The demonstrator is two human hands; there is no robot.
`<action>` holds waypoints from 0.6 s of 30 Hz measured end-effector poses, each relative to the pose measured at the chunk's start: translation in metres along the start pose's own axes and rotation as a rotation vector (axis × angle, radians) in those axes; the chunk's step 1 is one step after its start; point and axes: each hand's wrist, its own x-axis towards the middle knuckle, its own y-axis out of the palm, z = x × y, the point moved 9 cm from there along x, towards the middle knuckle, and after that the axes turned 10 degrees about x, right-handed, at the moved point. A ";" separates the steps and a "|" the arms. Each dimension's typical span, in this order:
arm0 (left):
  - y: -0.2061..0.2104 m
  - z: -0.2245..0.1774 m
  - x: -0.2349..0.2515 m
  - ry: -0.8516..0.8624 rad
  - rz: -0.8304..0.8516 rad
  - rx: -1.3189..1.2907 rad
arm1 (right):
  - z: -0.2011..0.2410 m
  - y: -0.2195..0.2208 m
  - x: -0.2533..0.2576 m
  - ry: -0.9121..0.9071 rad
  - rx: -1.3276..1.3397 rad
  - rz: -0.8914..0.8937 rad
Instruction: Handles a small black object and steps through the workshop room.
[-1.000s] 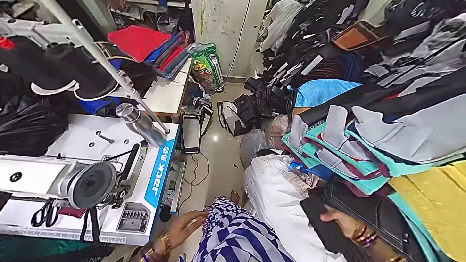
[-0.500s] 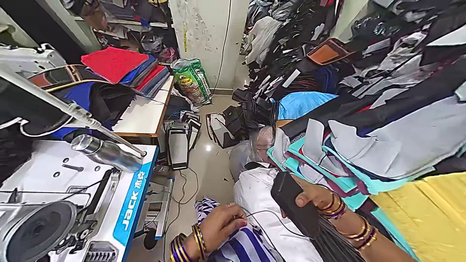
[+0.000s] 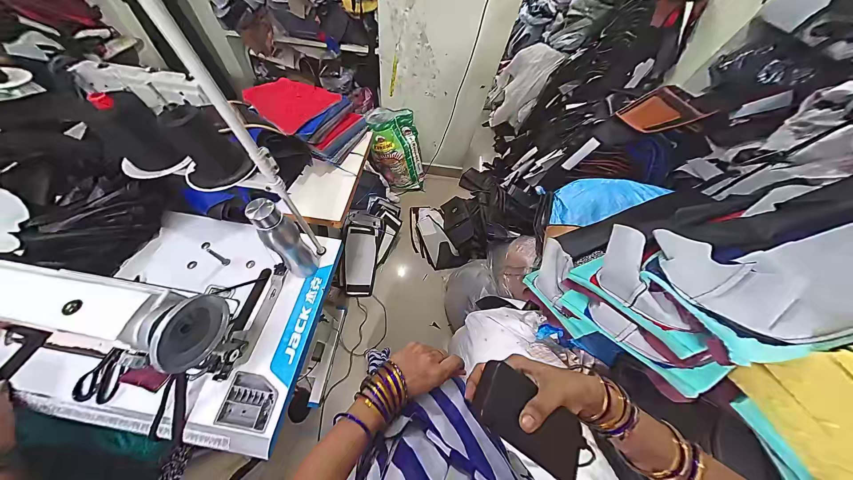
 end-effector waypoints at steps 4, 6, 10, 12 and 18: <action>0.018 0.002 -0.004 -0.036 0.332 -0.178 | -0.028 0.040 0.023 0.102 -0.051 0.149; 0.024 0.002 -0.011 -0.058 0.370 -0.221 | -0.044 0.055 0.035 0.182 -0.104 0.195; 0.007 0.002 -0.035 -0.135 0.217 -0.234 | -0.060 0.065 0.049 0.306 -0.113 0.154; -0.026 0.006 -0.060 -0.189 -0.115 -0.235 | -0.058 0.063 0.048 0.316 -0.073 0.089; -0.050 -0.016 -0.137 -0.235 0.081 -0.521 | -0.018 0.054 0.052 -0.082 0.085 0.037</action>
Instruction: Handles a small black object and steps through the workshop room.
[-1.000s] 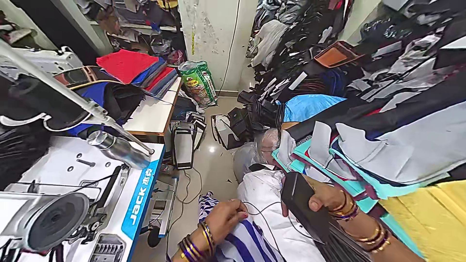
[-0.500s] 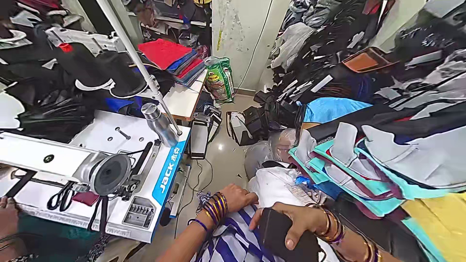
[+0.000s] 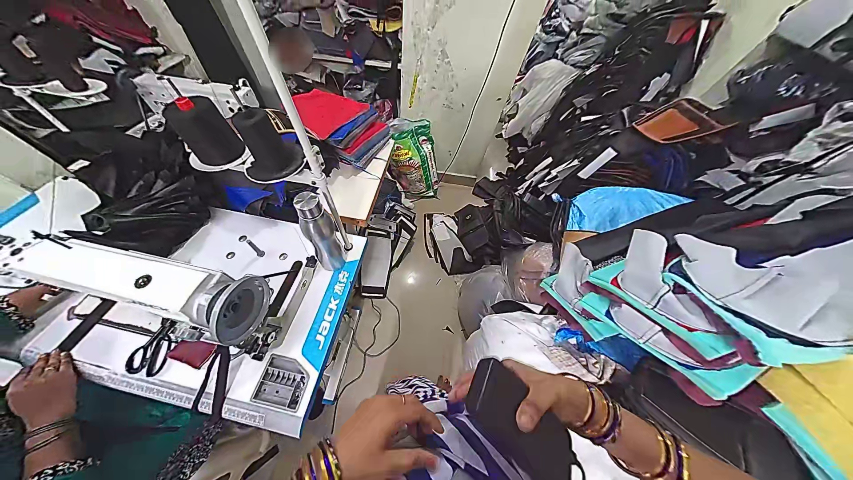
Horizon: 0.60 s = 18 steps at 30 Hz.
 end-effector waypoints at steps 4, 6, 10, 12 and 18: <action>0.032 0.005 0.004 -0.038 0.056 0.212 | 0.068 -0.012 -0.001 -0.382 0.094 -0.279; 0.031 0.004 0.009 -0.020 -0.008 0.245 | 0.103 -0.025 -0.007 -0.558 0.211 -0.432; -0.004 -0.004 -0.002 0.034 -0.314 0.270 | 0.143 -0.049 -0.026 -0.807 0.359 -0.476; -0.020 -0.010 -0.011 0.048 -0.462 0.277 | 0.151 -0.052 -0.040 -0.881 0.326 -0.463; -0.015 0.004 0.005 -0.116 -0.344 -0.197 | 0.193 -0.033 -0.071 -1.053 0.176 -0.369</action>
